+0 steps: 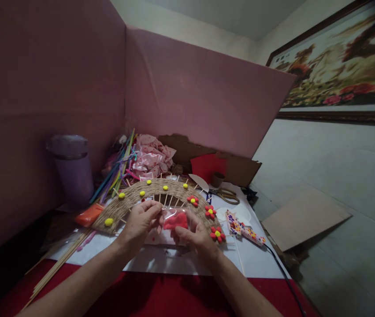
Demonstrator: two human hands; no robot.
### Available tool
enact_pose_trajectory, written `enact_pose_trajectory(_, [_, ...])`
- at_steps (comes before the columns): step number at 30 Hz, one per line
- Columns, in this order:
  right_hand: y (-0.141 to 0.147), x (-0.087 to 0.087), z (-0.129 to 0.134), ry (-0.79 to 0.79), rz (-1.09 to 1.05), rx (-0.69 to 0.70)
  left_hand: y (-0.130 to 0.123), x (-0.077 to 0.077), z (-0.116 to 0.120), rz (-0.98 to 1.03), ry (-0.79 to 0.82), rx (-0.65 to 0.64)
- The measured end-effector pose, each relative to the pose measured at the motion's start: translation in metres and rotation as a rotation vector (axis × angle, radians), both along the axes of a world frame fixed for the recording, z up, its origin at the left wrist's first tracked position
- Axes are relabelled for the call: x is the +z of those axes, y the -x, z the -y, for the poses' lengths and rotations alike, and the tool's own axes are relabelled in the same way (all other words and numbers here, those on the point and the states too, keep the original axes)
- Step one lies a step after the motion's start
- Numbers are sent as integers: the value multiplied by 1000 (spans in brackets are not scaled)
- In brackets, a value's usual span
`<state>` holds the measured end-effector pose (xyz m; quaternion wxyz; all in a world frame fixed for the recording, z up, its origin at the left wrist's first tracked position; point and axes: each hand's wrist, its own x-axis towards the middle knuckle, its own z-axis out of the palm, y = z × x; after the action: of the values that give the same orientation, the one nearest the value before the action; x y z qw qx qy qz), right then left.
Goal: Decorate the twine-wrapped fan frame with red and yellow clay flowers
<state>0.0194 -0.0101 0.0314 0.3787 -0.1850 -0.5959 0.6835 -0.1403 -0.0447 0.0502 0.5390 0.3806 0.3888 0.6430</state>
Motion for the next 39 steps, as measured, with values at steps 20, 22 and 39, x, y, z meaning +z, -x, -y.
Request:
enact_pose_trajectory(20, [1, -2, 4, -81, 155, 3, -2, -1, 1, 6, 34, 21])
enact_pose_trajectory(22, [3, -1, 6, -145, 147, -65, -2, 3, 2, 26, 9, 37])
enact_pose_trajectory(39, [1, -1, 4, -295, 117, -209, 0, 4, 7, -226, -86, -81])
